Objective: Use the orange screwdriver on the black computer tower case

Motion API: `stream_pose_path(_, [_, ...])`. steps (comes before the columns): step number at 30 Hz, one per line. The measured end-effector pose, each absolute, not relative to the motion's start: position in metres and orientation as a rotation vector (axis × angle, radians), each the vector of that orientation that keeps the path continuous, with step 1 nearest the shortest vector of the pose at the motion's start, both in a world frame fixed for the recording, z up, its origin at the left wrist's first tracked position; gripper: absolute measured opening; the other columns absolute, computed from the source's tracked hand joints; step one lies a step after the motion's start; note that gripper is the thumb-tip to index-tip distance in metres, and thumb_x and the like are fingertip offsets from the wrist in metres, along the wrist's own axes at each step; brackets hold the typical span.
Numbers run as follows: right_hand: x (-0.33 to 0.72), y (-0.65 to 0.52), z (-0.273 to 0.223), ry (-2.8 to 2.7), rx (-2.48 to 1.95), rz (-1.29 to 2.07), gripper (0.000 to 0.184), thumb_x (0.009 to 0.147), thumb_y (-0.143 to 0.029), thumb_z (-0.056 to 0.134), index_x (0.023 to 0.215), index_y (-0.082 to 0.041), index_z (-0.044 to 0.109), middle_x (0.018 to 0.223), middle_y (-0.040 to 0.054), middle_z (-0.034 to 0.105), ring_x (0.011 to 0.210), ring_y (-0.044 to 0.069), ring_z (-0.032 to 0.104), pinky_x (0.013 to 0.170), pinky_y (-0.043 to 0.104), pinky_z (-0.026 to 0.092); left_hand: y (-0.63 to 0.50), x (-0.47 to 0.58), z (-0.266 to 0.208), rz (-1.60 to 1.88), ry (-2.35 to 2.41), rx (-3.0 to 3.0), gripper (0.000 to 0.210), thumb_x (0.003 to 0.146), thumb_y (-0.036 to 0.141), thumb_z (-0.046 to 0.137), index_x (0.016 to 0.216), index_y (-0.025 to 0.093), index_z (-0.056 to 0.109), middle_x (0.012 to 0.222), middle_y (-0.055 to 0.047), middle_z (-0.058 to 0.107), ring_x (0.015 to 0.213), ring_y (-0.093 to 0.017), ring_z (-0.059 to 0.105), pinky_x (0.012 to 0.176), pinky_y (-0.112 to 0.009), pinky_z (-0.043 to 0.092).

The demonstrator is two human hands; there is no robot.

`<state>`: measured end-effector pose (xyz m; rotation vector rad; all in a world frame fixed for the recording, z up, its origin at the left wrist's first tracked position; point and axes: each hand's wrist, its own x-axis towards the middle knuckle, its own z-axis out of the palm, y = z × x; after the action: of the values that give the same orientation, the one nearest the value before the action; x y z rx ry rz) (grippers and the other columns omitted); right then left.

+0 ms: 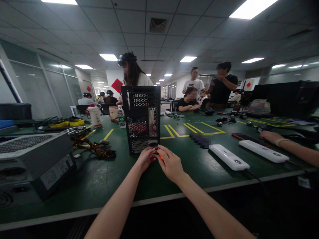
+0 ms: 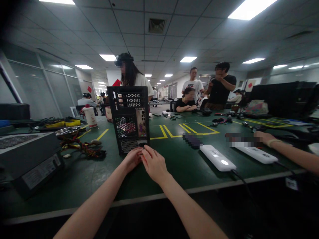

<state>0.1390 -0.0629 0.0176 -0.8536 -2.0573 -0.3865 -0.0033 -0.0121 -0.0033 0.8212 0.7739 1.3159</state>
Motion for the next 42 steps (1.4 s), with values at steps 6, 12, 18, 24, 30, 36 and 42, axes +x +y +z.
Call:
stream_pose_path(6, [0.1396,-0.0650,0.0190,-2.021,-0.911,-0.346,0.020,0.082,-0.027,0.039,0.098,-0.019,0.049,0.104,0.0061,0.053,0.096,0.016,0.049,0.080,0.028,0.042,-0.0120,-0.0027,-0.0025,1.316,0.804,0.823,0.017,0.066,0.017,0.059,0.080,0.014,0.049,0.066,-0.002,0.060,0.050,-0.008,0.055,0.047,-0.019,0.041])
stream_pose_path(12, [0.1395,-0.0706,0.0227,-2.066,-0.820,-0.361,0.027,0.079,-0.021,0.036,0.104,-0.016,0.047,0.115,0.0093,0.047,0.107,0.018,0.042,0.086,0.033,0.039,-0.0121,-0.0023,-0.0026,1.302,0.794,0.826,0.017,0.066,0.017,0.059,0.080,0.014,0.049,0.063,-0.001,0.059,0.049,-0.009,0.055,0.045,-0.018,0.040])
stream_pose_path(18, [0.1387,-0.0665,0.0204,-2.068,-0.843,-0.409,0.027,0.083,-0.024,0.036,0.109,-0.020,0.046,0.115,0.0065,0.050,0.099,0.017,0.048,0.080,0.030,0.043,-0.0121,-0.0034,-0.0042,1.321,0.770,0.839,0.018,0.067,0.017,0.058,0.082,0.014,0.050,0.066,-0.001,0.059,0.051,-0.008,0.055,0.047,-0.018,0.041])
stream_pose_path(24, [0.1398,-0.0681,0.0208,-2.029,-0.898,-0.315,0.020,0.081,-0.024,0.039,0.097,-0.018,0.049,0.107,0.0075,0.052,0.100,0.018,0.047,0.083,0.032,0.041,-0.0149,-0.0034,-0.0008,1.301,0.767,0.848,0.019,0.066,0.019,0.059,0.081,0.014,0.049,0.066,-0.002,0.059,0.051,-0.008,0.055,0.046,-0.018,0.041])
stream_pose_path(30, [0.1393,-0.0674,0.0190,-2.071,-0.814,-0.353,0.026,0.081,-0.021,0.036,0.105,-0.017,0.045,0.115,0.0095,0.047,0.104,0.017,0.045,0.083,0.031,0.041,-0.0136,-0.0029,-0.0013,1.301,0.761,0.839,0.017,0.067,0.016,0.057,0.082,0.014,0.049,0.064,-0.001,0.059,0.050,-0.008,0.055,0.046,-0.018,0.041])
stream_pose_path(36, [0.1406,-0.0637,0.0177,-1.977,-0.887,-0.315,0.019,0.083,-0.025,0.037,0.097,-0.019,0.047,0.105,0.0074,0.052,0.095,0.016,0.050,0.078,0.030,0.043,-0.0158,-0.0029,0.0004,1.292,0.779,0.839,0.018,0.068,0.018,0.058,0.083,0.014,0.049,0.069,-0.004,0.061,0.051,-0.009,0.056,0.047,-0.019,0.041])
stream_pose_path(42, [0.1427,-0.0657,0.0185,-1.968,-0.879,-0.264,0.023,0.080,-0.023,0.036,0.100,-0.016,0.044,0.108,0.0107,0.048,0.099,0.019,0.047,0.079,0.033,0.043,-0.0183,-0.0027,0.0031,1.281,0.785,0.852,0.018,0.068,0.019,0.058,0.082,0.014,0.049,0.069,-0.004,0.062,0.051,-0.009,0.056,0.048,-0.020,0.042])
